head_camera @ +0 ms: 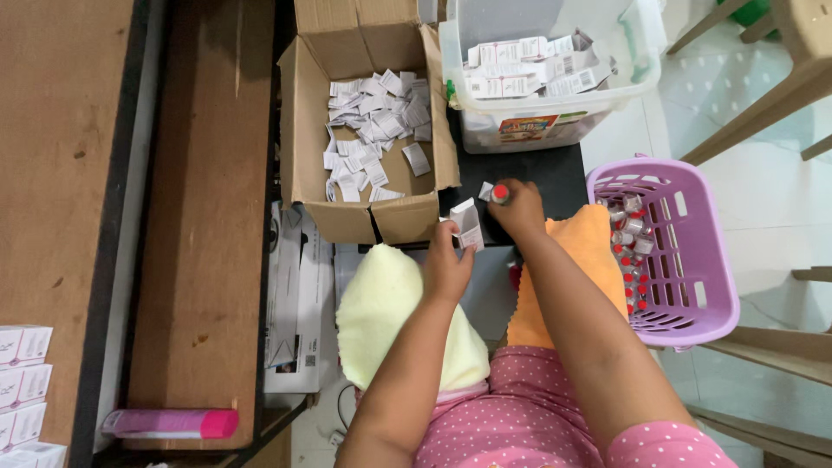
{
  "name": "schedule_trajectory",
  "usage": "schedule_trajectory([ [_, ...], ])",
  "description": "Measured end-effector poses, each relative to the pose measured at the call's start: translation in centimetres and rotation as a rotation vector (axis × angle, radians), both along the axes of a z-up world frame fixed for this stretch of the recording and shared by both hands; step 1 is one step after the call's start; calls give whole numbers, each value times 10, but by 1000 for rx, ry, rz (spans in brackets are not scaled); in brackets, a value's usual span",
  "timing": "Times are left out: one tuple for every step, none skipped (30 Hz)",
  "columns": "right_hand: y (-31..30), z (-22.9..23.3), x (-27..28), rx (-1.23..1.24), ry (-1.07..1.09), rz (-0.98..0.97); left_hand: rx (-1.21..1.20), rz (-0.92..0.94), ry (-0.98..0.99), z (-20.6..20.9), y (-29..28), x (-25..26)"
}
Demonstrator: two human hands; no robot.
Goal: The person sits on the floor and repeatedly picks up small bottles and white paper wrappers, inserts the bottles into the wrappers, folds the wrappers around them, and places the wrapped units into a purple basket. The person also stacks finished wrapped units on a nearby table.
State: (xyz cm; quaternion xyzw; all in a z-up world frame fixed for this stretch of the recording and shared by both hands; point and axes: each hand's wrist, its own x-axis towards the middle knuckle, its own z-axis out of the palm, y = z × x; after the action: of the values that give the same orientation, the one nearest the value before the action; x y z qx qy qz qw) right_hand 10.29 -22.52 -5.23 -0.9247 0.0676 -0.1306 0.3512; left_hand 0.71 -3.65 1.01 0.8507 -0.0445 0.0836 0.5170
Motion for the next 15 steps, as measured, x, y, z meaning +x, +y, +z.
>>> schedule_trajectory([
  [0, 9, 0, 113, 26, -24, -10, -14, -82, 0, -1, 1],
  [0, 20, -2, 225, 53, -48, -20, -29, -164, 1, -1, 1],
  [0, 34, -5, 337, 79, -73, -23, -37, -151, 2, -2, 1],
  [-1, 49, -10, 456, 37, -51, -25, -45, -139, 4, -2, 0],
  [-4, 65, -16, 574, -4, -29, -29, -54, -125, 6, -2, -1],
  [-6, 82, -23, 692, -45, -6, -36, -56, -112, 8, -1, -2],
  [-12, 100, -35, 538, -76, 26, -44, -62, -97, 10, 0, -2],
  [-21, 117, -54, 383, -107, 59, -52, -67, -83, 13, 1, -3],
  [-25, 131, -72, 227, -137, 87, -40, -80, -102, 15, 2, -5],
  [-23, 141, -86, 394, -140, 178, -28, -92, -121, 17, 4, -6],
  [-21, 149, -99, 561, -143, 270, -17, -103, -140, 19, 4, -8],
  [-18, 155, -110, 727, -145, 363, -11, -120, -126, 21, 4, -9],
  [-13, 158, -118, 795, -101, 374, -3, -137, -113, 23, 4, -9],
  [-8, 160, -125, 863, -56, 385, 5, -153, -100, 25, 3, -11],
  [-3, 162, -129, 930, -16, 400, 27, -163, -117, 27, 3, -12],
])
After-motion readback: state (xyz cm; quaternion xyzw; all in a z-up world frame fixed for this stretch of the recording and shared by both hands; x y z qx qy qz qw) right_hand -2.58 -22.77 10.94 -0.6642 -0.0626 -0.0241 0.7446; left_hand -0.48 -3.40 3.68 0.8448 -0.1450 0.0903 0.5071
